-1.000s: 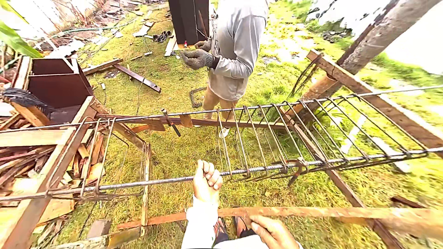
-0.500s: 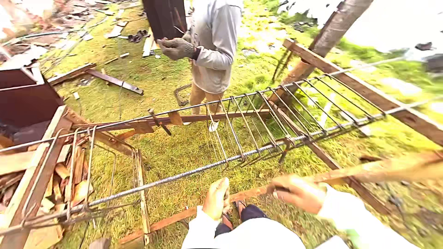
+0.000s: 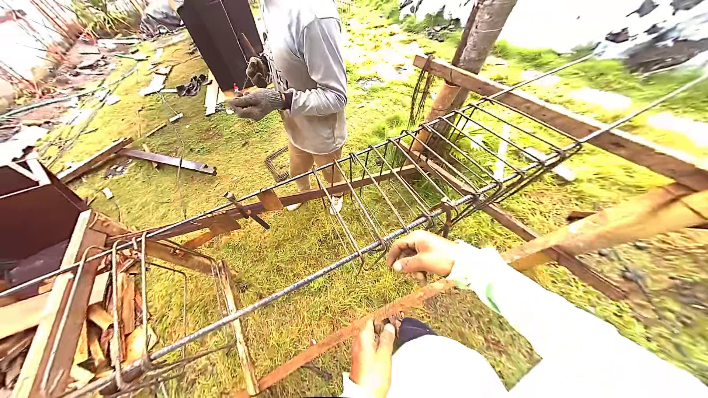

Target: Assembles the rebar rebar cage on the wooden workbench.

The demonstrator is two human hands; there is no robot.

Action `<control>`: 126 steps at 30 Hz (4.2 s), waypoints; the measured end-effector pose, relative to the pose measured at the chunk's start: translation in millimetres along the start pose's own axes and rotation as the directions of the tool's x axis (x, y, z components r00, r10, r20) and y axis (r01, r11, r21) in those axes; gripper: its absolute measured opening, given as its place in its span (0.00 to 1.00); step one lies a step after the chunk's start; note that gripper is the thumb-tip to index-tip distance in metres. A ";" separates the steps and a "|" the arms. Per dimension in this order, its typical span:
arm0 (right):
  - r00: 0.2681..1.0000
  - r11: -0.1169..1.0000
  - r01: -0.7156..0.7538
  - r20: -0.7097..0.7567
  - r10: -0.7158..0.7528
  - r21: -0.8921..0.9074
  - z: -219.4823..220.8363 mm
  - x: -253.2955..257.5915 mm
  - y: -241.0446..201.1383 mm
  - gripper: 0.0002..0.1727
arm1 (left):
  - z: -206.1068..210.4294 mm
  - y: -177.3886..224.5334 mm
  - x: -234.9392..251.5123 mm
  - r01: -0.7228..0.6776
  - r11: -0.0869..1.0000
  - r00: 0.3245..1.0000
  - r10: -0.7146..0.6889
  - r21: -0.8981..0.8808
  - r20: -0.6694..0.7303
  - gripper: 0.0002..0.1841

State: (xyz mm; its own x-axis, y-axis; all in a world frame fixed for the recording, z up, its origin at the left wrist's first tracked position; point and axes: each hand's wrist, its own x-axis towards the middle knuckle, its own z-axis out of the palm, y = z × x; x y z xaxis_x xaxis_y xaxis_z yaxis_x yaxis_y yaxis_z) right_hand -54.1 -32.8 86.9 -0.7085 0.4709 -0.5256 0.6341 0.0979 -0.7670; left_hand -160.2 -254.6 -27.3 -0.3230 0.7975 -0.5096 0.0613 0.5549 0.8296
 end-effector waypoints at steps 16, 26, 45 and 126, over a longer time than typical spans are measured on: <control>0.879 0.828 0.456 0.020 -0.477 -0.327 53.6 -69.7 93.3 0.14 | -36.3 95.7 7.3 -0.555 0.715 0.784 0.278 0.426 0.555 0.15; 0.780 0.779 0.507 -0.188 -0.597 -0.368 17.1 -68.1 118.5 0.12 | -13.6 163.5 20.6 -0.530 0.507 0.844 0.236 0.679 0.483 0.29; 0.974 0.992 0.123 -0.195 -0.119 0.009 38.4 -17.3 188.3 0.18 | 25.6 162.5 122.5 -0.399 0.288 0.800 -0.354 0.870 0.484 0.23; 0.913 0.984 -0.158 -0.367 0.178 0.083 63.7 123.7 137.9 0.37 | 85.9 -2.6 177.1 0.182 0.928 0.742 -0.348 -0.326 -0.574 0.26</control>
State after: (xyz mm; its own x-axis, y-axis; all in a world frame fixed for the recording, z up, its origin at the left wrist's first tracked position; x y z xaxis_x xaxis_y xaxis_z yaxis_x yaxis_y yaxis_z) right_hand -74.0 -17.0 -107.3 -0.4205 0.7692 -0.4811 0.7103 -0.0508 -0.7020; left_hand -136.4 -94.5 -139.3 -0.8026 0.2629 -0.5354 -0.3103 0.5826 0.7512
